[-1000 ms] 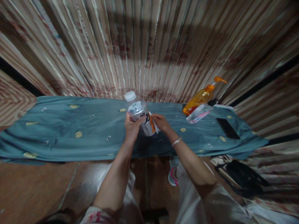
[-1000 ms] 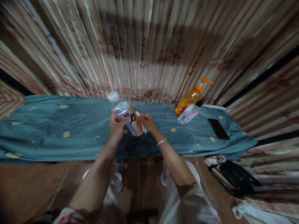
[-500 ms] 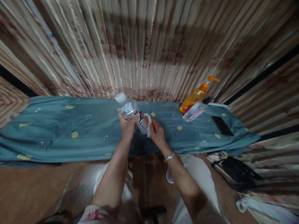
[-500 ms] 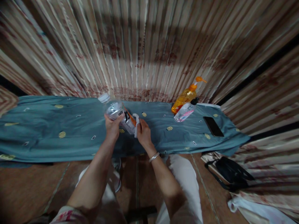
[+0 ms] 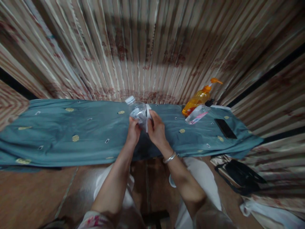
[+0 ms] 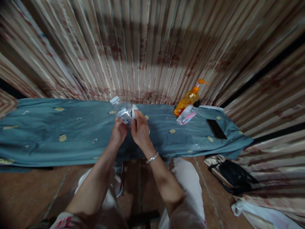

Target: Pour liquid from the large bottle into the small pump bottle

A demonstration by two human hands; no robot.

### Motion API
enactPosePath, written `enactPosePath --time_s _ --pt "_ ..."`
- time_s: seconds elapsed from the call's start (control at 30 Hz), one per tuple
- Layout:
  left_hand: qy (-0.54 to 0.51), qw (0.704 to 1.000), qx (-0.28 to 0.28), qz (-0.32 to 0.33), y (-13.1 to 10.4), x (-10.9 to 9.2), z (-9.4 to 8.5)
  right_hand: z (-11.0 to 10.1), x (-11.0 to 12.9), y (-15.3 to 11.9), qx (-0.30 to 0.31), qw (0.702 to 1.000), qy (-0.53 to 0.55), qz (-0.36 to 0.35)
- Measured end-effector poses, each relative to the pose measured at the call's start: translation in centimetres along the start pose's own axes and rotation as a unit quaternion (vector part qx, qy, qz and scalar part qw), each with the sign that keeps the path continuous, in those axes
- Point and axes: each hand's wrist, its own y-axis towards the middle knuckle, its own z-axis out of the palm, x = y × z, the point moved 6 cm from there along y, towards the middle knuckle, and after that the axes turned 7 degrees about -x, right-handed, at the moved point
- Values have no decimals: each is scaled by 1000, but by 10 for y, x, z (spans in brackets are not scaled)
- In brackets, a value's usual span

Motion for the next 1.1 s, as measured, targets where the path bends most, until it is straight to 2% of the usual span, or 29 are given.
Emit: enactPosePath --time_s 0.17,0.27,0.37,0.47,0.67,0.77,0.9,1.03,1.1 --pt "5 1000 -8 -11 0 -6 -3 2 18 -19 25 996 -47 -65" --pt "10 1000 -16 -7 2 -10 -7 -1 19 -38 35 997 -41 -58" --pt "13 1000 -14 -1 4 -11 -8 -7 16 -46 39 998 -29 -34" --pt "12 1000 -9 -1 4 -8 -5 -7 17 -38 53 998 -25 -33" --pt "0 1000 -6 -6 1 1 3 2 33 -4 74 994 -36 -67" --pt "-26 1000 -12 -7 2 0 4 3 36 0 90 992 -36 -82" --pt "-17 1000 12 -14 5 -4 3 -3 21 -12 83 993 -20 -77" --pt "41 997 48 -42 4 -2 2 -18 -10 -21 46 999 1 3" --pt "54 996 51 -50 2 -1 3 -24 -16 -21 32 999 15 28"
